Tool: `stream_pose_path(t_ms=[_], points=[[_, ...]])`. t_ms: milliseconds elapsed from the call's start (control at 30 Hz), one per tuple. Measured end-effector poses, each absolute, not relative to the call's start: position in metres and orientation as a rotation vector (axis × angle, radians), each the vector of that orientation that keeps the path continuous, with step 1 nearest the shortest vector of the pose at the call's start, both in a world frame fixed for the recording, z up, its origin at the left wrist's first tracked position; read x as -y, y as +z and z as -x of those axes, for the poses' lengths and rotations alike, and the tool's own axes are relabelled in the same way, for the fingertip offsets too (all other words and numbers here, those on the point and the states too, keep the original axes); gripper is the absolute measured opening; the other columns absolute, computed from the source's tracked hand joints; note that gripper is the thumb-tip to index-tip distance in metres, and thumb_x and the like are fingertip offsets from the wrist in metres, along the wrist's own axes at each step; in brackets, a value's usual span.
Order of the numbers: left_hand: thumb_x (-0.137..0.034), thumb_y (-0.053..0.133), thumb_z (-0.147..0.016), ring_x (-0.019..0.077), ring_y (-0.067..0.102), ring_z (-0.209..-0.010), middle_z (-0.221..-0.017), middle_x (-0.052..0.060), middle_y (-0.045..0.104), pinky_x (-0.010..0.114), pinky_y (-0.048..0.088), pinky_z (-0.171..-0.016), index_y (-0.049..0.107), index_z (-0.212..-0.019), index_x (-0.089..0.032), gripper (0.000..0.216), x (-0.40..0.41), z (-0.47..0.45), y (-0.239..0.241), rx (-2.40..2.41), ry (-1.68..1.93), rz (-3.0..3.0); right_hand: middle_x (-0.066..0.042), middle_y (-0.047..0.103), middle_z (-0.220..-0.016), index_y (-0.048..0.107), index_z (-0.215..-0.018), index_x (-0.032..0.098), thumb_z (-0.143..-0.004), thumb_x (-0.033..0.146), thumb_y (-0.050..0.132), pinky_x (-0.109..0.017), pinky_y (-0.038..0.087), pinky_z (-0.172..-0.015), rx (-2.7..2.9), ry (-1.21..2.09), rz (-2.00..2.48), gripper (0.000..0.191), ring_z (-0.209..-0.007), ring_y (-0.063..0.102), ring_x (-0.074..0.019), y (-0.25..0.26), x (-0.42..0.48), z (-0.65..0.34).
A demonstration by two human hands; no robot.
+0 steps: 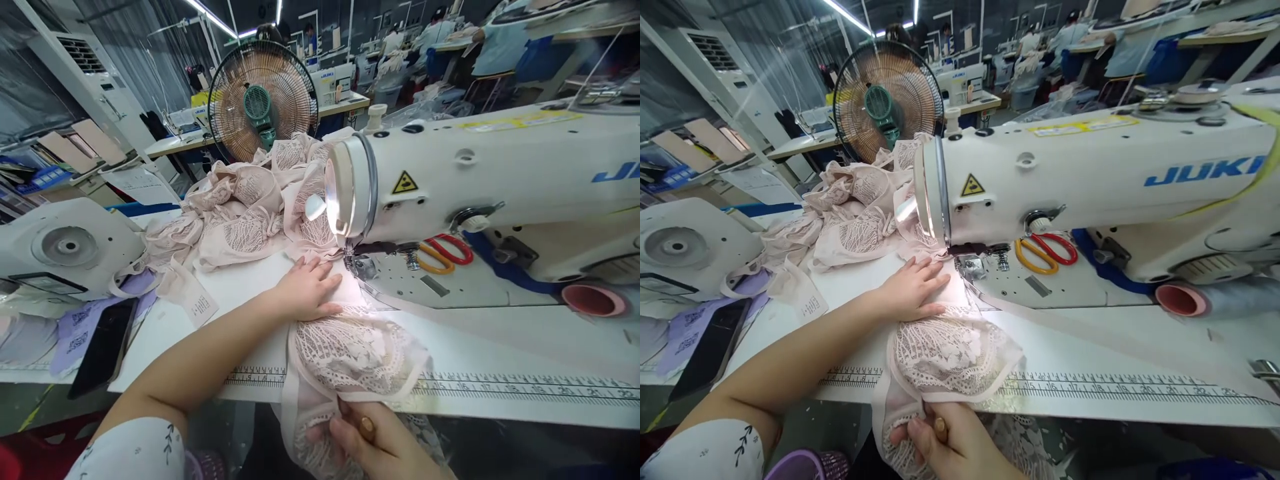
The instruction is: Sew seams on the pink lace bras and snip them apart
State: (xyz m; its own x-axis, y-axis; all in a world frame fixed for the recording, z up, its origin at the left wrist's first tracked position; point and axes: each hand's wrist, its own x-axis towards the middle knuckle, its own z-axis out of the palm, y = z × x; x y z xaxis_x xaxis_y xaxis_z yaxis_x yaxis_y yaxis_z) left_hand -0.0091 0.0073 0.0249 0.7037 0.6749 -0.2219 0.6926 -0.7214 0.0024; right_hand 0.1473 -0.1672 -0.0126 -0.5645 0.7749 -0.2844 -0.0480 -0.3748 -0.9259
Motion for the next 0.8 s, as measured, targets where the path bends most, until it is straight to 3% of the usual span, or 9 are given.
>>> stream_pose_path(t_ms=[300, 433, 533, 633, 733, 800], points=[[-0.059, 0.041, -0.089, 0.0363, 0.028, -0.136, -0.146, 0.017, 0.037, 0.059, 0.020, -0.110, 0.041, -0.139, -0.015, 0.066, -0.017, 0.003, 0.024, -1.161, -0.274, -2.855, -0.011, 0.071, -0.092, 0.062, -0.109, 0.015, -0.077, 0.075, 0.051, -0.029, 0.051, -0.070, 1.217, 1.971, 1.053, 0.070, -0.072, 0.061, -0.0170, -0.008, 0.162, -0.143], [-0.056, 0.044, -0.089, 0.0354, 0.034, -0.132, -0.141, 0.016, 0.043, 0.062, 0.025, -0.107, 0.047, -0.134, -0.015, 0.060, -0.021, 0.000, 0.028, -1.185, -0.245, -2.895, -0.010, 0.071, -0.087, 0.064, -0.095, 0.014, -0.076, 0.073, 0.054, -0.029, 0.050, -0.070, 1.173, 1.948, 1.101, 0.062, -0.069, 0.058, -0.0164, -0.006, 0.156, -0.140], [-0.045, 0.049, -0.089, 0.0338, 0.039, -0.128, -0.132, 0.015, 0.051, 0.062, 0.027, -0.106, 0.055, -0.126, -0.016, 0.047, -0.018, -0.003, 0.032, -1.182, -0.186, -2.957, -0.010, 0.070, -0.088, 0.062, -0.097, 0.014, -0.080, 0.069, 0.052, -0.029, 0.048, -0.068, 1.216, 1.963, 1.020, 0.059, -0.065, 0.057, -0.0149, -0.010, 0.151, -0.139], [-0.030, 0.046, -0.092, 0.0272, 0.049, -0.119, -0.123, 0.013, 0.057, 0.049, 0.035, -0.106, 0.058, -0.122, -0.015, 0.036, -0.013, -0.005, 0.033, -1.035, -0.123, -3.024, -0.010, 0.070, -0.092, 0.060, -0.101, 0.015, -0.083, 0.068, 0.048, -0.028, 0.047, -0.066, 1.248, 1.960, 0.963, 0.057, -0.065, 0.057, -0.0147, -0.015, 0.148, -0.138], [-0.025, 0.035, -0.097, 0.0201, 0.056, -0.107, -0.118, 0.010, 0.060, 0.033, 0.048, -0.090, 0.057, -0.124, -0.016, 0.037, -0.011, -0.005, 0.029, -0.879, -0.139, -3.008, -0.010, 0.071, -0.093, 0.057, -0.093, 0.016, -0.084, 0.068, 0.046, -0.028, 0.046, -0.064, 1.272, 1.955, 0.958, 0.053, -0.065, 0.058, -0.0152, -0.016, 0.145, -0.137], [-0.023, 0.033, -0.098, 0.0202, 0.057, -0.106, -0.120, 0.009, 0.060, 0.030, 0.050, -0.084, 0.056, -0.126, -0.016, 0.038, -0.013, -0.004, 0.024, -0.813, -0.174, -3.038, -0.010, 0.071, -0.093, 0.055, -0.090, 0.017, -0.084, 0.067, 0.046, -0.027, 0.045, -0.065, 1.269, 1.960, 0.962, 0.052, -0.066, 0.058, -0.0153, -0.014, 0.144, -0.136]])
